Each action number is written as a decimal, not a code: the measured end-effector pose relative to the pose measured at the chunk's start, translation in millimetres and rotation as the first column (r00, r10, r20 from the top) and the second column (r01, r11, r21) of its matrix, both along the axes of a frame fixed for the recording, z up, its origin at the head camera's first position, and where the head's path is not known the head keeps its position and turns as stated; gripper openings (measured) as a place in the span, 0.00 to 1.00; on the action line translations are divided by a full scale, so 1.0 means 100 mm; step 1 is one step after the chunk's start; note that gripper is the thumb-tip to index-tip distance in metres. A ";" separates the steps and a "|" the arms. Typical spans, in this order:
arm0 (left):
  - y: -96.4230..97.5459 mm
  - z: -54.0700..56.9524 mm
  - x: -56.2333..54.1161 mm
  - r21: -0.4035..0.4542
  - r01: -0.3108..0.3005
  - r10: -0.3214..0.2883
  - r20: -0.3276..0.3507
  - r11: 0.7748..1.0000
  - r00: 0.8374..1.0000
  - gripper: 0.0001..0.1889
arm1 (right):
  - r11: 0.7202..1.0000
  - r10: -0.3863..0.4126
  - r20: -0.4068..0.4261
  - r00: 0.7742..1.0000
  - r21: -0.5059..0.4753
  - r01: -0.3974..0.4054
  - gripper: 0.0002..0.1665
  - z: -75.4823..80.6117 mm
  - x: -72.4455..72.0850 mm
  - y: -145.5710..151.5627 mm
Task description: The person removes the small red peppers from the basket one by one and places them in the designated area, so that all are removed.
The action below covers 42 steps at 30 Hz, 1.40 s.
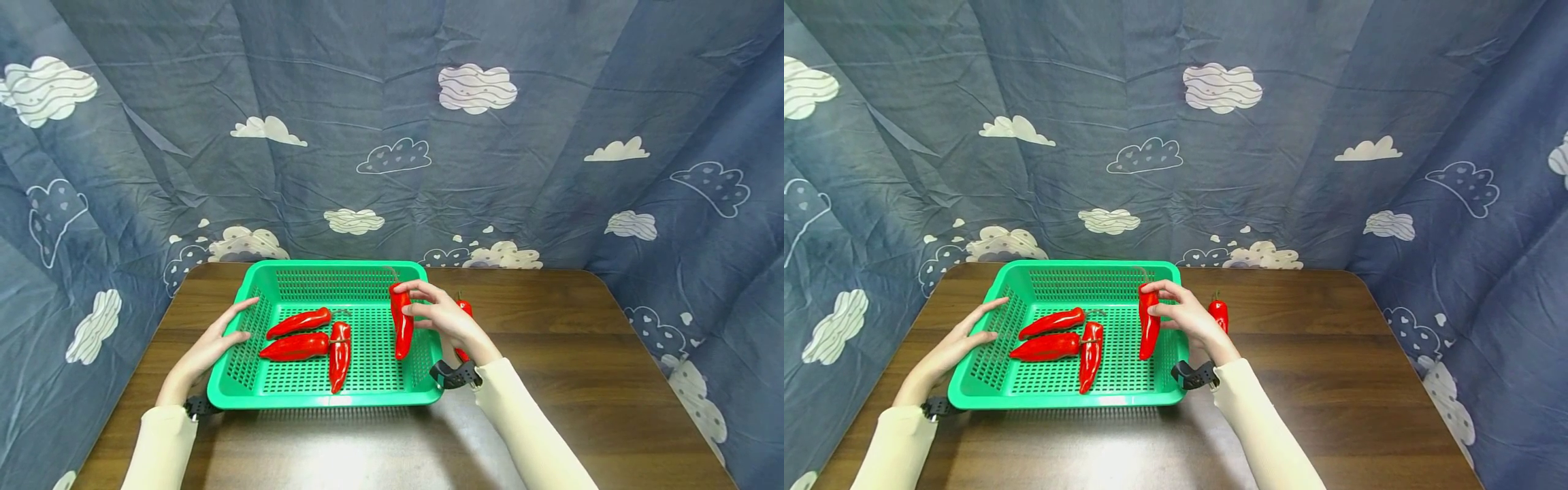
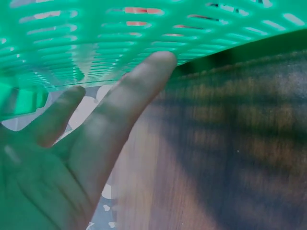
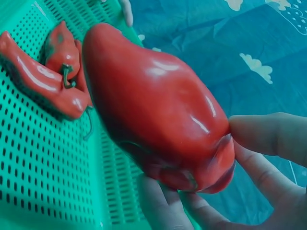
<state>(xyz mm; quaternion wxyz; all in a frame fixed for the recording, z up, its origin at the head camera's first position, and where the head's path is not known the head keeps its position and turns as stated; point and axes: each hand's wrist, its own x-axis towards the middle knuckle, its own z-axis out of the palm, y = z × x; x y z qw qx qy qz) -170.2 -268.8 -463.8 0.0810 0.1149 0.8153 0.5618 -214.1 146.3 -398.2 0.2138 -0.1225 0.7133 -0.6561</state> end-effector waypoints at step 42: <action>0.02 -0.02 0.00 0.032 -0.020 0.021 -0.022 0.999 1.000 0.33 | 0.989 -0.142 -0.035 0.989 -0.051 0.140 0.24 -0.17 -0.03 0.75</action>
